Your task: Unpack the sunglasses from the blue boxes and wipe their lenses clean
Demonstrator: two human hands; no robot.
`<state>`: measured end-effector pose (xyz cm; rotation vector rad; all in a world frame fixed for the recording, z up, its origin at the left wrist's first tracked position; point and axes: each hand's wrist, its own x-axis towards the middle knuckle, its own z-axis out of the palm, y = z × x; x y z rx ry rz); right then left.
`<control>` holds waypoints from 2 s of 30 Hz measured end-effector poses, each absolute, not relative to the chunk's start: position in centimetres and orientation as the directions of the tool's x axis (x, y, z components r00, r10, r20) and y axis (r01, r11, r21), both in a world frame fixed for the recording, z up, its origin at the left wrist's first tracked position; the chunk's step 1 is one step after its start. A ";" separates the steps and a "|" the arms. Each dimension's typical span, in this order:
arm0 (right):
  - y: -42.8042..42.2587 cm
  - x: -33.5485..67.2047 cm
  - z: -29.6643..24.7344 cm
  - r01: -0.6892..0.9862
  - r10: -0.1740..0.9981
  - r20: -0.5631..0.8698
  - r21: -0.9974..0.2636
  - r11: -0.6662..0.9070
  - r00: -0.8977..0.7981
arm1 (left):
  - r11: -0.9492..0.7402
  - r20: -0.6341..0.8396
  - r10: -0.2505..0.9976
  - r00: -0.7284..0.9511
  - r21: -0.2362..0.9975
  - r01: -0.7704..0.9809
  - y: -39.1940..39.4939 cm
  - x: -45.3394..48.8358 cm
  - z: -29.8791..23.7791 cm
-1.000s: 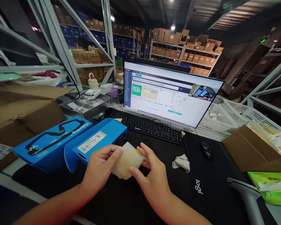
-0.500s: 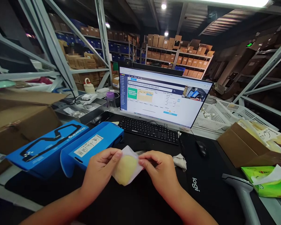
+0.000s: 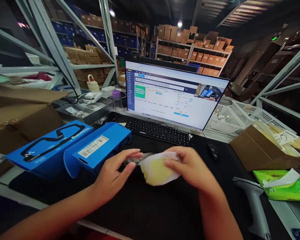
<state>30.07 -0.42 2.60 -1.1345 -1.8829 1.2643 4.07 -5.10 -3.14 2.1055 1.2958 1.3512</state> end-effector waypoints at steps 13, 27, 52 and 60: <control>3.2 30.6 0.4 0.011 0.933 0.084 -0.996 0.094 -0.350 | -0.446 0.492 0.776 0.395 -0.014 0.895 -6.3 3.9 -11.1; 2.6 23.3 -4.7 0.257 0.648 0.119 -0.852 0.455 -0.753 | -0.682 0.657 0.650 0.382 0.283 0.674 -9.5 0.3 -11.4; -3.7 21.3 -2.0 0.686 0.688 -0.157 -0.379 0.620 -0.709 | -0.399 0.653 0.732 0.193 0.181 0.899 -9.3 1.1 -12.8; -2.2 21.6 -3.4 0.665 0.646 -0.214 -0.424 0.614 -0.733 | -0.167 0.396 0.914 0.089 0.167 0.972 -9.6 1.9 -11.3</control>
